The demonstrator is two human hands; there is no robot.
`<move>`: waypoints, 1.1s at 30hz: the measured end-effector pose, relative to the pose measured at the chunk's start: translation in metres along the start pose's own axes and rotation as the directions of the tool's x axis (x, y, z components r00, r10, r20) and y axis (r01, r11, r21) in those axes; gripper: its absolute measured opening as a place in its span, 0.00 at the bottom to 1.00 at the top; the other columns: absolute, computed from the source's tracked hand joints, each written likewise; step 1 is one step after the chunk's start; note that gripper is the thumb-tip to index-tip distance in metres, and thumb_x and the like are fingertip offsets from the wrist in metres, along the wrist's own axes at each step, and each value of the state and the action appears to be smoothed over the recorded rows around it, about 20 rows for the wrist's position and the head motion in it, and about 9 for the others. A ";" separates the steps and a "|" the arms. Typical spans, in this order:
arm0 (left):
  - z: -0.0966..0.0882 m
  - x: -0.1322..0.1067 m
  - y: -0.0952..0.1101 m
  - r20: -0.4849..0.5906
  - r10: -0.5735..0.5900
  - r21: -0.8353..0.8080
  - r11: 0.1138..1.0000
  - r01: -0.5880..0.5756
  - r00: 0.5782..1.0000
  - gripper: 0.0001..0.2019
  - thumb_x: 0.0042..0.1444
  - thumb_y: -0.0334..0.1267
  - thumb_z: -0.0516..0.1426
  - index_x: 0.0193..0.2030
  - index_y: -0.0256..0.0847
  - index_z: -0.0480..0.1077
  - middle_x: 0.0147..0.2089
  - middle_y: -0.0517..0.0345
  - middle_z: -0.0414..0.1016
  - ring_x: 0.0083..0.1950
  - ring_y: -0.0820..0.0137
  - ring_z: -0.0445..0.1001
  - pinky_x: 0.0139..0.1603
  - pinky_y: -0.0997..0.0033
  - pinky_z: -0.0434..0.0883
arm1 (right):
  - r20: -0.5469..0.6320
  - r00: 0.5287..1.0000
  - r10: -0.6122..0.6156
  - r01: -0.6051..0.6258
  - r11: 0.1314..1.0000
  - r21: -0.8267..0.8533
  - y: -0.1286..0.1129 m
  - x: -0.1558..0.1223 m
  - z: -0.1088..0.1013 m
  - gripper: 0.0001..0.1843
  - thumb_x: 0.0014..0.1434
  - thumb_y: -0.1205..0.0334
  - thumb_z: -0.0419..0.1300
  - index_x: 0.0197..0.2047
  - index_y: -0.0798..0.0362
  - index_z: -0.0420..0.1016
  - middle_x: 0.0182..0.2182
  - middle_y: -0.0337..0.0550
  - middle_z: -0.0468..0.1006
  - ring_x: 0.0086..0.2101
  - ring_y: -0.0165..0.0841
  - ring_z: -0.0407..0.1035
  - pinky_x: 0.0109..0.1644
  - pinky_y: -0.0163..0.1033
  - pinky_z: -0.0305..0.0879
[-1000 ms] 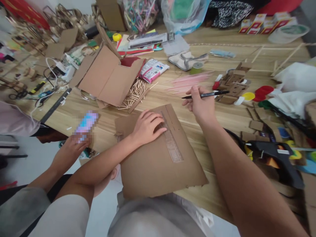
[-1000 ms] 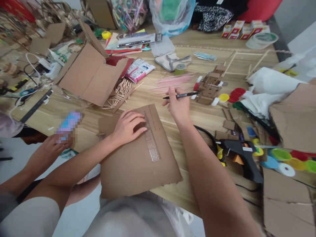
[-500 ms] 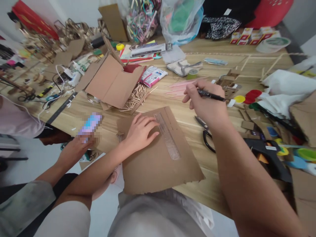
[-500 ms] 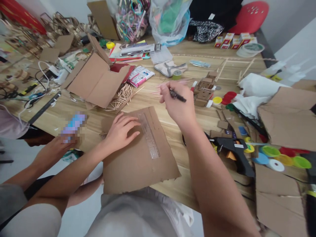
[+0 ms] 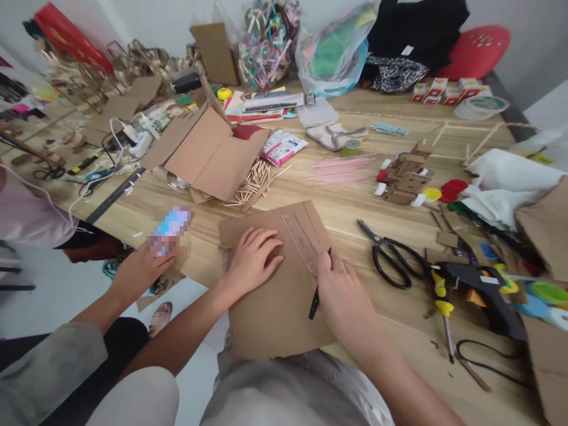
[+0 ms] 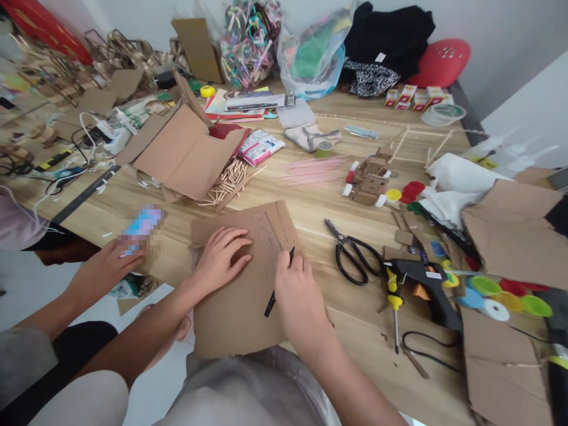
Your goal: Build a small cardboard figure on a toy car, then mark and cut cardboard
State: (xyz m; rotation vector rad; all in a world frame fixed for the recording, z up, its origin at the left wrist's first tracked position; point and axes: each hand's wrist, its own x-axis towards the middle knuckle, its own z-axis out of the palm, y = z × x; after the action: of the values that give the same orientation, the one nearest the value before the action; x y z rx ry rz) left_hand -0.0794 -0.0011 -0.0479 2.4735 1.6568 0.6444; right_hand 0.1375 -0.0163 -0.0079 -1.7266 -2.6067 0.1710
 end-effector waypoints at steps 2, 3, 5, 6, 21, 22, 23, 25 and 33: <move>0.002 -0.001 -0.001 -0.004 -0.001 -0.013 1.000 0.001 1.000 0.11 0.69 0.39 0.59 0.54 0.46 0.79 0.61 0.45 0.82 0.64 0.54 0.79 0.71 0.40 0.72 | 0.010 1.000 0.027 -0.027 1.000 -0.001 0.003 0.002 0.000 0.12 0.63 0.78 0.55 0.41 0.50 0.68 0.38 0.55 0.81 0.40 0.47 0.78 0.40 0.43 0.71; 0.003 -0.001 -0.002 -0.002 -0.003 -0.020 1.000 0.003 1.000 0.11 0.69 0.39 0.59 0.54 0.46 0.79 0.61 0.45 0.82 0.64 0.54 0.79 0.71 0.40 0.72 | 0.015 0.999 0.040 -0.040 0.999 -0.001 0.005 0.003 0.000 0.11 0.63 0.77 0.56 0.41 0.50 0.68 0.36 0.53 0.81 0.37 0.47 0.78 0.38 0.43 0.70; 0.003 -0.001 -0.003 0.003 -0.007 -0.031 1.000 0.007 1.000 0.11 0.68 0.40 0.60 0.54 0.46 0.79 0.61 0.45 0.82 0.64 0.54 0.79 0.71 0.40 0.72 | 0.024 0.998 0.058 -0.058 0.998 0.002 0.009 0.004 -0.001 0.09 0.62 0.74 0.59 0.40 0.50 0.68 0.32 0.50 0.79 0.33 0.45 0.76 0.34 0.42 0.67; 0.003 -0.001 -0.003 0.004 -0.008 -0.035 0.999 0.008 1.000 0.11 0.68 0.39 0.59 0.54 0.46 0.79 0.61 0.45 0.82 0.64 0.53 0.79 0.71 0.39 0.72 | 0.026 0.998 0.066 -0.066 0.998 0.000 0.010 0.003 -0.001 0.09 0.62 0.74 0.59 0.41 0.50 0.68 0.31 0.49 0.78 0.32 0.45 0.76 0.33 0.42 0.66; 0.004 -0.002 -0.003 -0.033 -0.021 -0.078 0.997 0.019 0.999 0.10 0.67 0.38 0.60 0.53 0.46 0.80 0.60 0.45 0.83 0.62 0.54 0.80 0.71 0.38 0.72 | -0.064 0.997 0.053 -0.053 0.999 0.011 0.027 -0.019 -0.003 0.15 0.57 0.79 0.52 0.36 0.46 0.66 0.22 0.40 0.73 0.22 0.39 0.71 0.23 0.37 0.55; 0.004 -0.002 -0.003 -0.041 -0.025 -0.080 0.997 0.022 0.999 0.10 0.67 0.37 0.60 0.52 0.46 0.80 0.59 0.46 0.83 0.62 0.54 0.81 0.71 0.38 0.72 | -0.057 0.997 0.058 -0.053 0.996 0.074 0.031 -0.018 -0.006 0.15 0.56 0.78 0.53 0.35 0.46 0.66 0.22 0.39 0.72 0.20 0.38 0.69 0.23 0.37 0.54; 0.005 -0.002 -0.002 -0.050 -0.029 -0.084 0.996 0.025 0.998 0.10 0.67 0.37 0.60 0.52 0.46 0.80 0.58 0.46 0.84 0.61 0.55 0.81 0.71 0.38 0.72 | -0.058 0.997 0.059 -0.050 0.988 0.148 0.035 -0.017 -0.008 0.14 0.56 0.77 0.53 0.34 0.45 0.65 0.21 0.37 0.72 0.19 0.37 0.68 0.23 0.37 0.53; 0.005 -0.003 -0.003 -0.069 -0.040 -0.097 0.995 0.033 0.997 0.09 0.68 0.38 0.59 0.51 0.47 0.80 0.56 0.47 0.84 0.59 0.56 0.82 0.71 0.38 0.72 | -0.101 0.993 0.055 -0.021 0.951 0.308 0.043 -0.014 -0.014 0.11 0.55 0.73 0.54 0.32 0.44 0.62 0.20 0.35 0.70 0.18 0.36 0.67 0.23 0.37 0.55; 0.004 -0.005 -0.002 -0.181 -0.057 -0.162 0.986 0.028 0.982 0.11 0.71 0.38 0.55 0.47 0.47 0.81 0.44 0.53 0.86 0.49 0.61 0.84 0.65 0.46 0.76 | -0.277 0.954 0.113 0.089 0.776 0.624 0.063 0.051 -0.043 0.09 0.55 0.60 0.58 0.29 0.41 0.59 0.18 0.36 0.71 0.19 0.38 0.66 0.26 0.40 0.60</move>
State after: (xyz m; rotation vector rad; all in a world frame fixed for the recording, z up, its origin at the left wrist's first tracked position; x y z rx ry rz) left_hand -0.0815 -0.0038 -0.0533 2.3219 1.6410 0.9863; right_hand 0.1781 0.0585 0.0257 -1.3833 -1.9810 0.6477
